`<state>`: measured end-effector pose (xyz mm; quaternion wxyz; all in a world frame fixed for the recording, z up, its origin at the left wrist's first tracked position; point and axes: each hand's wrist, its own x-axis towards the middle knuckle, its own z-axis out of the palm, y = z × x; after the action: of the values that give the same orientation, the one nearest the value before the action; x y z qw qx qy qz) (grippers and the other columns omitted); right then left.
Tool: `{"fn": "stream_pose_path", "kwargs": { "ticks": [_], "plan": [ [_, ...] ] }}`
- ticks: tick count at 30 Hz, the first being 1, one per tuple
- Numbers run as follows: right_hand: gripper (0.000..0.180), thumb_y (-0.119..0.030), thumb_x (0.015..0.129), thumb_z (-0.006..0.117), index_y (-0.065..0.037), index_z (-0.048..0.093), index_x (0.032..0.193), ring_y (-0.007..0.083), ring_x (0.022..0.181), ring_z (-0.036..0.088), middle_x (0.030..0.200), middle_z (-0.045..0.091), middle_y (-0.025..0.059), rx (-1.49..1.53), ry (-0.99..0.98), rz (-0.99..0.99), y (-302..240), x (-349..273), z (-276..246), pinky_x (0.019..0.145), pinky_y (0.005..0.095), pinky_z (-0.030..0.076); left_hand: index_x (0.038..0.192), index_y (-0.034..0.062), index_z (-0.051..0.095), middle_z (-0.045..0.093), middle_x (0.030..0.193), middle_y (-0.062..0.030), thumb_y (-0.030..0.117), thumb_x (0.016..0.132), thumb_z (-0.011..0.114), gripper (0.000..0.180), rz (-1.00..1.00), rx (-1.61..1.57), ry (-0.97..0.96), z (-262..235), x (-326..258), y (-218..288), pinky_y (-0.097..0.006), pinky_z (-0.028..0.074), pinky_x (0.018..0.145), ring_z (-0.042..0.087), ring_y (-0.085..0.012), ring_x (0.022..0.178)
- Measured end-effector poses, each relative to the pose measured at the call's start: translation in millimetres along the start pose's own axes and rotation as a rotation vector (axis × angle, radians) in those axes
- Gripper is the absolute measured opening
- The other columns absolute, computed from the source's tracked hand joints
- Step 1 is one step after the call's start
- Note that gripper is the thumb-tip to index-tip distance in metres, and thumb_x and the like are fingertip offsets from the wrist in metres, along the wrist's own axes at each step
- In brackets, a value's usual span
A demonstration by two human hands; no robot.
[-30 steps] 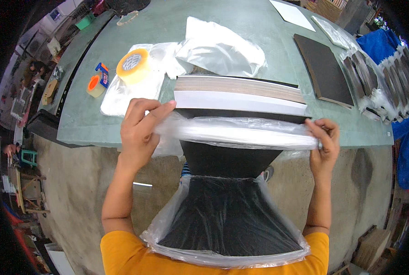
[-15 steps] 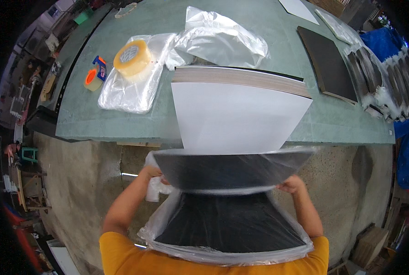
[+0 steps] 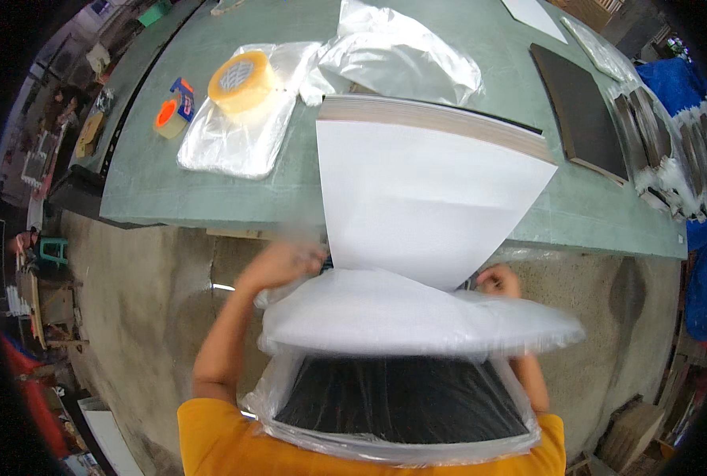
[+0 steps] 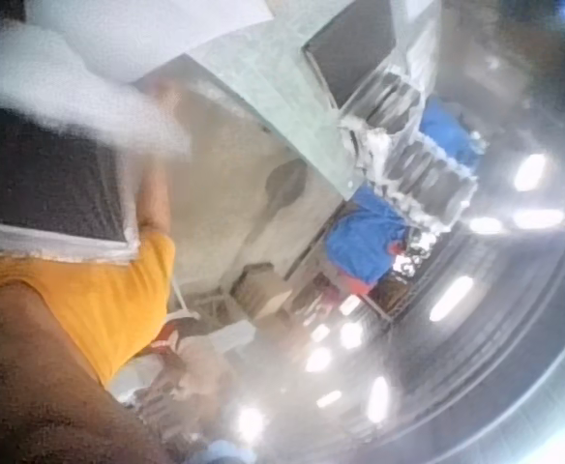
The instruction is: The person wraps a black book in a plastic sheet by hand, smoothing the material around the edges and surfaces while the book sits on a work table.
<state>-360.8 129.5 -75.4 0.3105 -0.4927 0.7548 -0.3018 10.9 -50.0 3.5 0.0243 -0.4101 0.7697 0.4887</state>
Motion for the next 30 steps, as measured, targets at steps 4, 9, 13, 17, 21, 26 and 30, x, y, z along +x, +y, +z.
{"fn": "stream_pose_path", "kwargs": {
  "ticks": [4,9,13,17,21,26,30],
  "plan": [
    [0.038,-0.031,0.079,0.054,0.007,0.057,0.087,0.0238,0.076,0.058,0.08,0.061,0.0124,1.173,-0.417,-0.105,-130,-34,-63,0.069,0.0318,0.045,0.096,0.0027,0.059,0.061,0.089,-0.0094,0.014,0.079,0.054,0.021,0.603,-0.552,-0.221,-34,-42,83,-0.029,0.045,0.071,0.058,-0.0193,0.077],
    [0.05,-0.036,0.084,0.047,-0.01,0.038,0.126,0.029,0.126,0.021,0.134,0.028,0.0135,0.495,-1.4,-0.612,-124,-38,-2,0.101,0.0457,0.01,0.093,0.0037,0.054,0.059,0.086,-0.0132,0.017,0.082,0.052,0.018,0.459,-0.346,-0.641,71,-24,80,-0.033,0.043,0.069,0.056,-0.0285,0.077],
    [0.057,-0.049,0.085,0.034,-0.014,0.033,0.129,0.027,0.128,0.016,0.136,0.024,0.0129,-0.093,-1.067,-0.303,-34,-35,65,0.101,0.0476,0.009,0.084,0.0033,0.054,0.058,0.075,-0.0159,0.017,0.08,0.053,0.015,0.203,0.086,-0.208,138,29,-27,-0.035,0.043,0.063,0.057,-0.0279,0.07],
    [0.073,-0.062,0.078,0.032,-0.008,0.033,0.128,0.0329,0.122,0.027,0.132,0.028,0.0209,-0.276,-1.058,-0.217,-50,3,69,0.1,0.039,0.021,0.08,0.0025,0.055,0.056,0.072,-0.0152,0.016,0.078,0.055,0.014,0.496,0.054,0.236,116,67,18,-0.037,0.042,0.059,0.055,-0.0272,0.066],
    [0.05,-0.036,0.075,0.061,-0.001,0.05,0.109,0.0208,0.11,0.043,0.116,0.047,0.0165,0.315,-0.909,-0.316,-149,25,31,0.085,0.0311,0.039,0.103,0.0032,0.051,0.052,0.093,-0.0103,0.022,0.074,0.063,0.036,0.675,-0.384,0.232,44,39,141,-0.033,0.04,0.073,0.05,-0.0186,0.086],
    [0.047,-0.014,0.07,0.069,-0.004,0.047,0.11,0.0138,0.101,0.046,0.108,0.05,0.0073,1.017,-0.491,-0.216,-187,38,-5,0.08,0.0278,0.042,0.121,0.0063,0.036,0.049,0.101,-0.01,0.02,0.07,0.066,0.061,0.785,-0.504,0.352,-5,28,146,-0.029,0.041,0.076,0.049,-0.0184,0.092],
    [0.057,-0.013,0.066,0.072,-0.001,0.045,0.114,0.0162,0.101,0.048,0.105,0.054,0.0089,0.87,-0.229,-0.236,-201,24,-6,0.086,0.0296,0.039,0.12,0.0089,0.034,0.051,0.096,-0.0075,-0.002,0.066,0.064,0.063,0.4,-0.829,0.392,-17,23,139,-0.025,0.044,0.076,0.05,-0.0139,0.09]
  ]
}}
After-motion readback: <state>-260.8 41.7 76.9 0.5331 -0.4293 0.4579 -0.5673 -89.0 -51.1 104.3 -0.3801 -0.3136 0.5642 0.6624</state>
